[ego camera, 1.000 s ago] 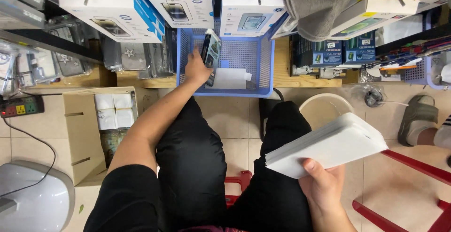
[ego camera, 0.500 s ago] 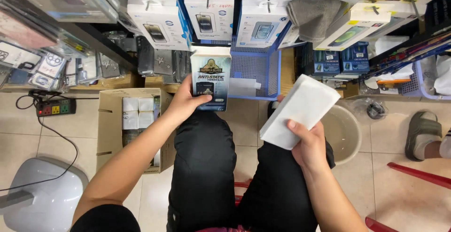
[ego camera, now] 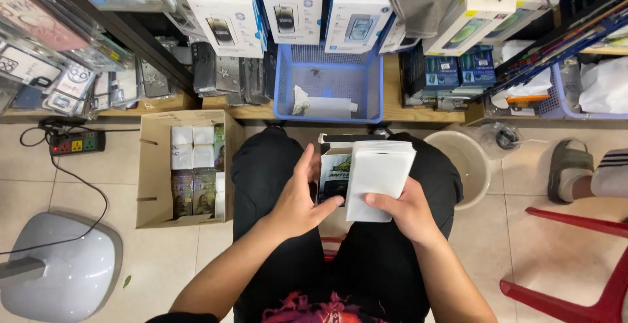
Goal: Unboxing and cleaning multiple mobile phone screen protectors using a cloth.
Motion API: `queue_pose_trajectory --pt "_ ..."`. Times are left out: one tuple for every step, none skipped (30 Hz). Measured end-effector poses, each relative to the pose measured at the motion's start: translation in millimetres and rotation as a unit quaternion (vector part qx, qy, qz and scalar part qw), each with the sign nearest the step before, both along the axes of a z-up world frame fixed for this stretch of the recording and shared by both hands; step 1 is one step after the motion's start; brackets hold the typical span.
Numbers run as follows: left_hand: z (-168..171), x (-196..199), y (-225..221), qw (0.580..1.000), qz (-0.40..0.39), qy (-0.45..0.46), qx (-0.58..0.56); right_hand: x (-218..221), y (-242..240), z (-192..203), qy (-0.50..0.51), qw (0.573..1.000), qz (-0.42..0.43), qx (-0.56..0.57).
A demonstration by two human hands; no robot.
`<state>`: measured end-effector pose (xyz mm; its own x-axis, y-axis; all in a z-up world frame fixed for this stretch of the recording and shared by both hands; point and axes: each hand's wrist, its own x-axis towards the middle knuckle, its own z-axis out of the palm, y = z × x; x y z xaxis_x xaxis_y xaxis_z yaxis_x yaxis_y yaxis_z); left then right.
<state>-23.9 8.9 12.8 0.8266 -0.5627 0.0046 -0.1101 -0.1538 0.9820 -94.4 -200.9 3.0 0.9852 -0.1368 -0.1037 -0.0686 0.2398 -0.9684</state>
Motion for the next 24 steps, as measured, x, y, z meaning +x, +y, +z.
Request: queue_pose_trajectory --pt "-15.2 -1.5 4.5 0.989 0.008 -0.149 -0.002 -4.1 4.3 4.4 0.001 1.000 0.009 -0.024" --pt "-30.3 -3.8 9.2 0.956 0.016 -0.295 -0.003 -8.4 8.8 8.9 0.002 0.999 0.017 -0.048" --pt "-19.7 -4.4 8.7 0.956 0.018 -0.294 -0.004 -14.0 9.8 7.5 0.003 0.999 0.019 -0.049" --pt "-8.5 -4.9 8.4 0.964 0.001 -0.264 -0.003 -19.5 11.1 6.8 -0.001 0.998 0.027 -0.060" --pt "3.5 -4.2 9.5 0.972 -0.014 -0.235 -0.001 -23.3 13.4 5.9 -0.005 0.997 0.036 -0.069" --pt "-2.5 -5.5 12.1 0.972 -0.012 -0.236 0.000 -27.8 9.1 0.1 -0.005 0.997 0.039 -0.069" --pt "-9.0 -8.7 15.3 0.975 -0.008 -0.222 0.005 -34.3 5.4 -6.6 -0.006 0.995 0.025 -0.093" --pt "-15.7 -11.6 18.3 0.978 -0.004 -0.208 0.011 -40.3 1.6 -13.5 -0.007 0.993 0.012 -0.117" --pt "-13.2 -13.7 19.4 0.978 -0.004 -0.206 0.012 -39.7 -0.4 -6.4 -0.005 0.993 0.012 -0.116" --pt "-11.0 -15.5 20.4 0.976 0.010 -0.214 0.022 -38.6 -2.5 0.2 -0.067 0.997 -0.032 -0.035" --pt "-9.9 -19.8 21.0 0.975 0.025 -0.220 0.031 -40.0 -5.0 6.6 -0.126 0.988 -0.076 0.046" --pt "-8.3 -23.8 20.8 0.976 0.026 -0.215 0.031 -39.5 -2.6 17.0 -0.121 0.989 -0.076 0.046" --pt "-6.7 -28.9 20.1 0.973 0.022 -0.224 0.044 -40.3 -0.6 27.6 -0.169 0.977 -0.044 0.119" --pt "-5.0 -34.0 19.4 0.971 0.018 -0.232 0.058 -41.0 1.4 38.3 -0.216 0.957 -0.012 0.192" --pt "1.6 -37.7 16.8 0.971 0.019 -0.231 0.058 -36.2 10.2 49.3 -0.214 0.958 -0.012 0.192" --pt "8.6 -41.4 14.5 0.972 0.010 -0.227 0.065 -31.4 19.4 60.5 -0.243 0.947 0.031 0.206" --pt "15.1 -46.2 13.5 0.972 0.001 -0.221 0.073 -27.8 29.8 71.0 -0.270 0.934 0.073 0.221" --pt "12.7 -52.8 16.1 0.973 0.001 -0.219 0.074 -29.5 34.0 65.2 -0.267 0.935 0.072 0.222" --pt "11.5 -53.7 17.1 0.976 -0.002 -0.208 0.070 -25.9 36.7 60.5 -0.262 0.945 0.067 0.184" --pt "10.6 -54.2 18.2 0.978 -0.005 -0.198 0.067 -21.9 39.4 56.2 -0.256 0.953 0.060 0.146" --pt "15.8 -54.5 21.3 0.978 -0.003 -0.199 0.067 -18.7 34.4 51.4 -0.258 0.953 0.063 0.146" --pt "20.6 -54.6 24.9 0.983 -0.006 -0.173 0.065 -15.1 29.8 46.1 -0.264 0.953 0.059 0.136" --pt "25.2 -55.6 28.7 0.987 -0.007 -0.145 0.063 -11.5 25.4 41.0 -0.268 0.953 0.056 0.126" --pt "23.8 -55.4 31.9 0.988 -0.004 -0.144 0.062 -10.7 24.7 39.6 -0.268 0.953 0.059 0.126"
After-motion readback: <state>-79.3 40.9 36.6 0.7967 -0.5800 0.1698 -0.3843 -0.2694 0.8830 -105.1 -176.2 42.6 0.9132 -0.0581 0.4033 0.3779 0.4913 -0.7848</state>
